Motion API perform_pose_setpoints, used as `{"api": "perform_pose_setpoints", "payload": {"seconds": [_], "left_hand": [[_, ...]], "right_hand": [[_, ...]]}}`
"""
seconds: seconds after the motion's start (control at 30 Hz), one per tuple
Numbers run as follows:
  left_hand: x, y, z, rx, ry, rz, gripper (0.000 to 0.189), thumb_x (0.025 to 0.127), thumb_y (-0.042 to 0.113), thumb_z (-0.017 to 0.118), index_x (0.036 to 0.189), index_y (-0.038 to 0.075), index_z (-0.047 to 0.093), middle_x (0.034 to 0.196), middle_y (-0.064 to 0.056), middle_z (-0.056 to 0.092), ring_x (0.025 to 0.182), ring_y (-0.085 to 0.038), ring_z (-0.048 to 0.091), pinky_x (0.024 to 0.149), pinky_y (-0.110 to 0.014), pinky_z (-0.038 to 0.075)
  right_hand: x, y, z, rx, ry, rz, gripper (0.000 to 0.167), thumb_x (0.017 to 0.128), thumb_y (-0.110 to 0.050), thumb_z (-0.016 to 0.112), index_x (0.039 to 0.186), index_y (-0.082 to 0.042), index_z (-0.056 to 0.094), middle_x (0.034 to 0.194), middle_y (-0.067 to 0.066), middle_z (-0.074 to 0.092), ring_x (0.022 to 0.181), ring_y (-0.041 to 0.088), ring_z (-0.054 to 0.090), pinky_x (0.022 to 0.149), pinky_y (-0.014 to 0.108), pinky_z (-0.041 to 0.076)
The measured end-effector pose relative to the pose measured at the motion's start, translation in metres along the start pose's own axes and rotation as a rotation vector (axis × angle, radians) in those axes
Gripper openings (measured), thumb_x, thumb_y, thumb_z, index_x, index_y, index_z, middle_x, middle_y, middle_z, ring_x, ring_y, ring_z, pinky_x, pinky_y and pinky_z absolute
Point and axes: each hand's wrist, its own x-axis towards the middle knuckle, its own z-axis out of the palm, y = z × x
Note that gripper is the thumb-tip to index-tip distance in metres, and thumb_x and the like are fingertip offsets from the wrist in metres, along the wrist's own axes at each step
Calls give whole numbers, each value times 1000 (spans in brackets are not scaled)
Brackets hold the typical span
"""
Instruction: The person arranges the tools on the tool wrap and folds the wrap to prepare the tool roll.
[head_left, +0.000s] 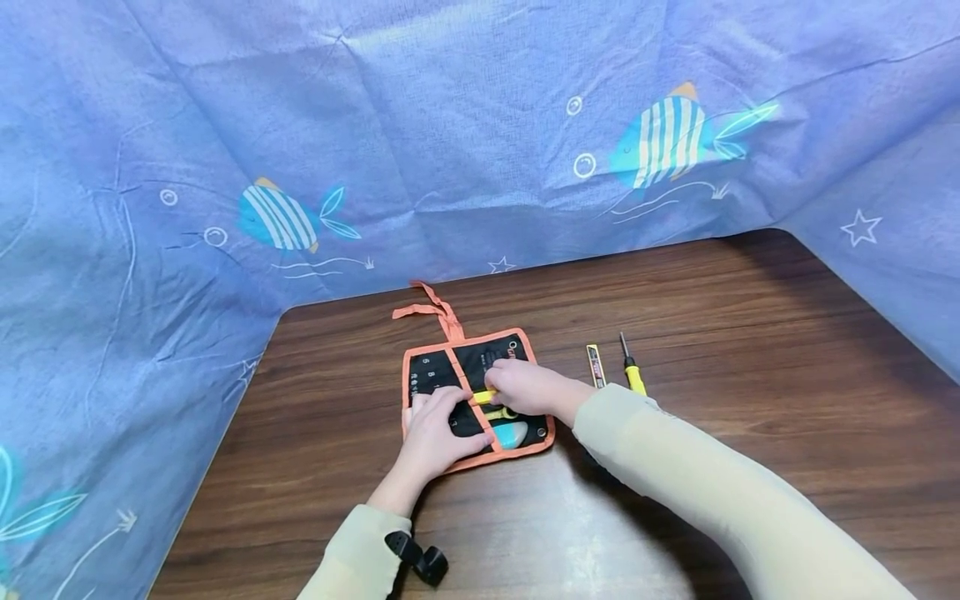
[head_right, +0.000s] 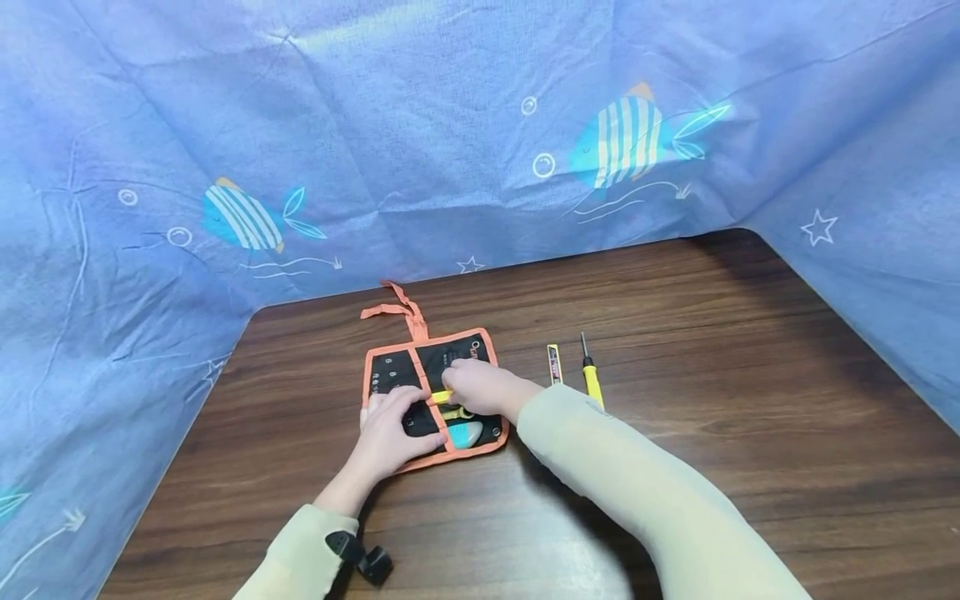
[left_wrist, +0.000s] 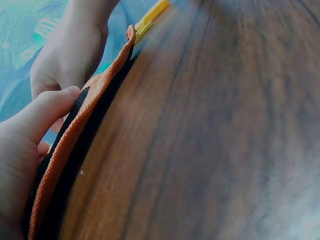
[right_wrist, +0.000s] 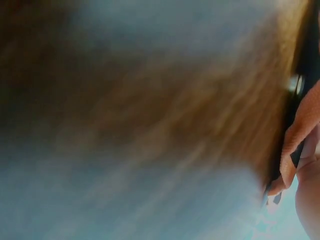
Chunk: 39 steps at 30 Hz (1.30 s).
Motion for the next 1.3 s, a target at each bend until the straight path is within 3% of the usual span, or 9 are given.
{"api": "perform_pose_setpoints", "payload": {"seconds": [0.37,0.67,0.93,1.17,1.3], "left_hand": [[0,5,6,32,30,25,68,68,63,70,122,23,60,125,8,54,103,-19,41,81,-42,26],[-3,7,7,35,72,11,67,69,62,70,122,23,59,123,6,54,110,-26,37,90,-51,19],[-2,5,2,31,41,-7,70,70,62,69,125,21,56,128,1,50,118,-30,34,96,-52,18],[0,2,1,8,27,-40,70,70,61,70,127,23,56,131,3,50,116,-28,35,95,-50,21],[2,3,3,-14,26,-71,75,68,60,72,130,23,54,131,0,46,116,-27,33,94,-49,22]], "right_hand": [[-6,2,-3,47,-6,40,10,91,-20,62,91,-10,65,84,-1,53,75,11,50,69,29,44],[-25,16,-16,49,65,16,28,89,-21,64,109,-2,64,100,7,59,93,19,56,84,36,45],[-49,29,-34,99,122,99,31,88,-22,65,110,1,63,94,7,57,85,19,54,79,37,45],[-78,48,-37,86,161,158,35,87,-23,65,112,2,62,103,11,59,96,24,58,85,41,45],[-97,59,-36,67,175,159,37,86,-24,66,111,3,62,101,11,58,90,22,57,81,41,46]]}}
